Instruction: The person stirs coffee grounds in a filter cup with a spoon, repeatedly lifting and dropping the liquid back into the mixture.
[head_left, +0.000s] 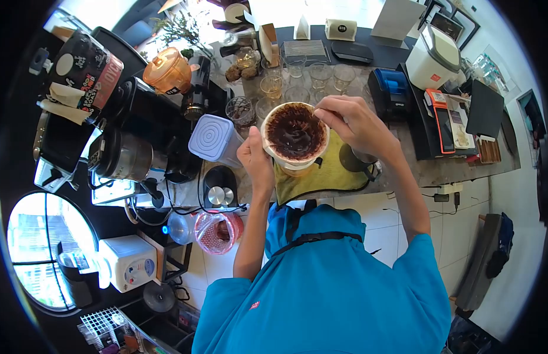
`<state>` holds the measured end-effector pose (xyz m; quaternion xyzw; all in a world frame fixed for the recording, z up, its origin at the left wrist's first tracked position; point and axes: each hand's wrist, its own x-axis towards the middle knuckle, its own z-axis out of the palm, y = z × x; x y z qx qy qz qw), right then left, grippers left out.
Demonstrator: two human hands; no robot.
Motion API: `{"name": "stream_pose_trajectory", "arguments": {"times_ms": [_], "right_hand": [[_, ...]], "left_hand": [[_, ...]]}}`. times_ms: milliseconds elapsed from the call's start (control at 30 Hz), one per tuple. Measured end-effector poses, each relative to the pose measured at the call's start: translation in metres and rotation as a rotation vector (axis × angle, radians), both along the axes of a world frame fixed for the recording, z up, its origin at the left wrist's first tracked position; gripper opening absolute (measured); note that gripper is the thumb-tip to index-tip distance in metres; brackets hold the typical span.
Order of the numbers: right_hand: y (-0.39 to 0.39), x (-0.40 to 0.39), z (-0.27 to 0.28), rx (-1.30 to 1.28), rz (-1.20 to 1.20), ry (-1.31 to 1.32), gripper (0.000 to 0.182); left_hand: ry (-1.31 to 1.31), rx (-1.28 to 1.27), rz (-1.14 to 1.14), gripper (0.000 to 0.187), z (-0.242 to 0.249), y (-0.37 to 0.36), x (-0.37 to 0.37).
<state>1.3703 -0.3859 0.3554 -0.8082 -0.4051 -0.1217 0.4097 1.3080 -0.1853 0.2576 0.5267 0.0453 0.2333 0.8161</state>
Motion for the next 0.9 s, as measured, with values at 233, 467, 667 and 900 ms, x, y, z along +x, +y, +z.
{"name": "stream_pose_trajectory", "arguments": {"times_ms": [233,467,667,900], "right_hand": [[-0.001,0.02,-0.023,0.059,-0.04,0.422,0.03],[-0.006,0.033,-0.036,0.2,-0.037,0.575,0.03],[-0.004,0.022,-0.021,0.481,0.005,0.718,0.031],[0.001,-0.003,0.009,0.158,-0.151,0.193,0.022]], "left_hand": [[0.042,0.044,-0.059,0.041,-0.013,0.011,0.001],[0.016,0.015,0.031,0.046,-0.001,0.001,0.001],[0.005,-0.021,0.036,0.046,0.006,-0.002,0.0],[0.017,-0.008,0.039,0.047,0.008,-0.003,-0.002]]}}
